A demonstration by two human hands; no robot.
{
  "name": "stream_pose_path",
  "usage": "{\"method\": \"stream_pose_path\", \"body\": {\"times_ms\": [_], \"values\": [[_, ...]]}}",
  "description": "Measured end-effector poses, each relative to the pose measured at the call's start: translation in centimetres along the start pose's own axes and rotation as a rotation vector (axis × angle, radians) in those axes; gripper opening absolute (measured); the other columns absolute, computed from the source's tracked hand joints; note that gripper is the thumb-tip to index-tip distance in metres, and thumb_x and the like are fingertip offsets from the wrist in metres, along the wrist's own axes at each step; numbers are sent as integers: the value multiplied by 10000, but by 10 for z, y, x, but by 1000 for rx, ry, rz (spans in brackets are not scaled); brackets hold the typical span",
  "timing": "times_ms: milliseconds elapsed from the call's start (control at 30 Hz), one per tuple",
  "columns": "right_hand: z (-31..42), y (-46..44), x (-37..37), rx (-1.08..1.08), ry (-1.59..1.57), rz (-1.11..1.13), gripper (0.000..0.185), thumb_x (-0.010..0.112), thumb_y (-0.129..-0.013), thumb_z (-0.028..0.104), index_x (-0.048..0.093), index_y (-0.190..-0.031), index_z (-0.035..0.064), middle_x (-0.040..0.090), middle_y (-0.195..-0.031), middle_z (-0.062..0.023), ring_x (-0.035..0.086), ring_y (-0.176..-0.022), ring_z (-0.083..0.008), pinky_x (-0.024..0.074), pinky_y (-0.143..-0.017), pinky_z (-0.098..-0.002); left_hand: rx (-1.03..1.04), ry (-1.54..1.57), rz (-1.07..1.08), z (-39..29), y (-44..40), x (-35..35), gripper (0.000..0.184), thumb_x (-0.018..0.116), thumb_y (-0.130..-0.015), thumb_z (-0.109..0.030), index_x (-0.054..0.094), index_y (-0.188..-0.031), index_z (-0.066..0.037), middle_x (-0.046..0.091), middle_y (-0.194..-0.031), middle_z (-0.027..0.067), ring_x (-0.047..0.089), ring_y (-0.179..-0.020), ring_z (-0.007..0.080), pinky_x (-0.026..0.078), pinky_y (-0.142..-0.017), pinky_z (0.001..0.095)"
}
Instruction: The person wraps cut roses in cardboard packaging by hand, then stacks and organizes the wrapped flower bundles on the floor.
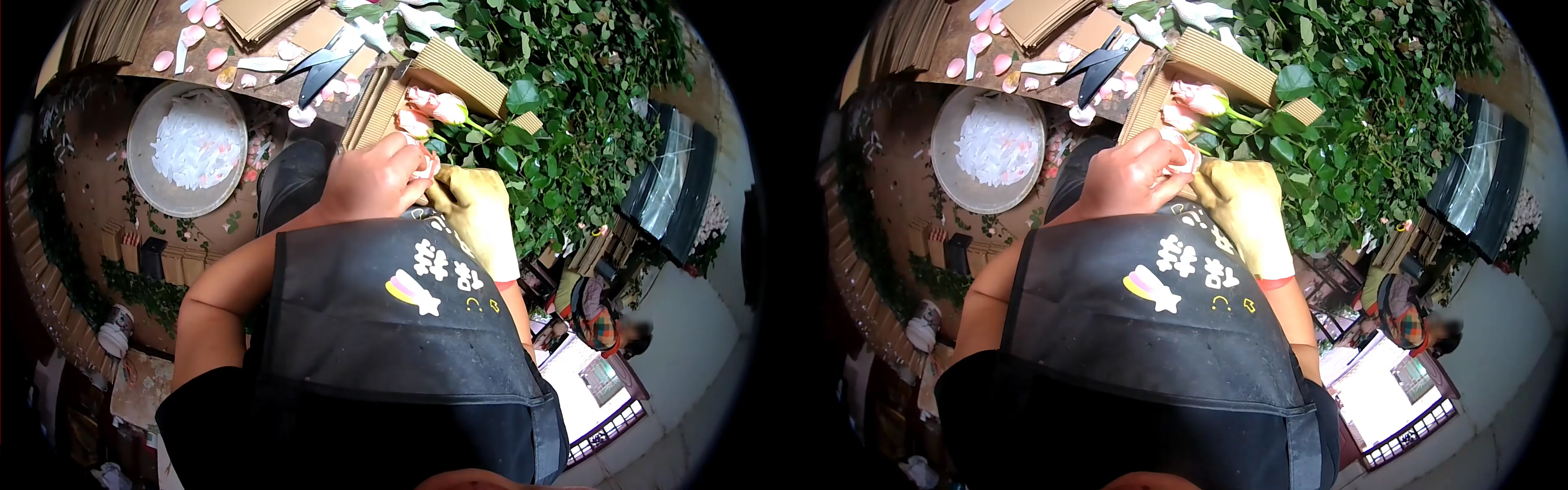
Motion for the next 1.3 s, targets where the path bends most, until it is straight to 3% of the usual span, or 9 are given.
{"method": "stream_pose_path", "body": {"times_ms": [267,400,433,500,633,700,800,967,1300], "values": [[-2,3,2,-7,-8,-70,174,784,-876,224,708,-854,69,656,-675,-121,671,-640,-312,514,-627,-439,71,90,92,10,13,6,150,793,-812,-111,679,-905,-82,635,-843,46,691,-740,220,550,-616,367],[-3,-5,-6,-23,-23,149,173,744,-915,226,730,-1022,90,655,-680,-121,672,-651,-320,519,-633,-447,-154,534,-61,44,15,-15,152,764,-893,-80,614,-872,-82,667,-923,-10,521,-660,23,442,-559,225],[1,-7,-13,-11,-25,194,199,731,-926,226,729,-1079,98,657,-689,-125,674,-659,-324,521,-636,-449,-653,785,109,34,9,-54,134,692,-908,-80,566,-865,-79,704,-979,58,464,-612,13,435,-567,192],[5,-7,-28,11,25,313,209,714,-940,206,730,-1119,100,676,-726,-126,686,-693,-321,536,-662,-448,-560,1018,-30,72,17,-76,83,626,-893,-85,550,-860,-88,726,-936,75,416,-539,-4,336,-493,180],[7,-14,-47,218,51,232,208,718,-971,194,764,-1158,115,776,-1017,-121,738,-919,-300,562,-844,-397,-725,731,155,148,61,-104,96,608,-882,-87,515,-856,-89,730,-886,104,480,-528,74,399,-504,225],[9,-19,-40,254,77,121,232,738,-962,213,763,-1174,123,777,-1033,-118,740,-923,-298,566,-841,-398,-756,-188,373,171,87,-100,127,651,-893,-125,560,-946,-55,705,-922,136,622,-657,251,518,-617,358],[4,-23,-15,344,123,105,324,764,-943,320,743,-1214,144,772,-940,-128,742,-873,-307,574,-817,-394,-430,-568,177,202,131,-75,254,718,-878,-182,600,-1054,-41,675,-1008,156,651,-875,397,544,-785,467],[-13,-27,24,265,236,26,326,786,-920,322,744,-1183,133,757,-840,-126,722,-762,-316,573,-731,-393,-237,-449,1,151,84,-74,270,763,-862,-169,646,-1076,-54,670,-1015,129,649,-938,374,529,-833,457],[-18,-4,12,798,-919,-87,212,694,-1016,76,694,-1204,-23,743,-973,-39,664,-787,-72,529,-686,-208,-27,125,-120,30,-13,-25,208,798,-879,-153,737,-1052,-54,663,-967,98,667,-926,283,533,-816,387]]}}
Point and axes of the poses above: each hand's wrist, its own y-axis away from the middle knuckle, its own x-axis out of the palm, z = x × y, the point moved 1 cm from there along -y, towards the middle knuckle
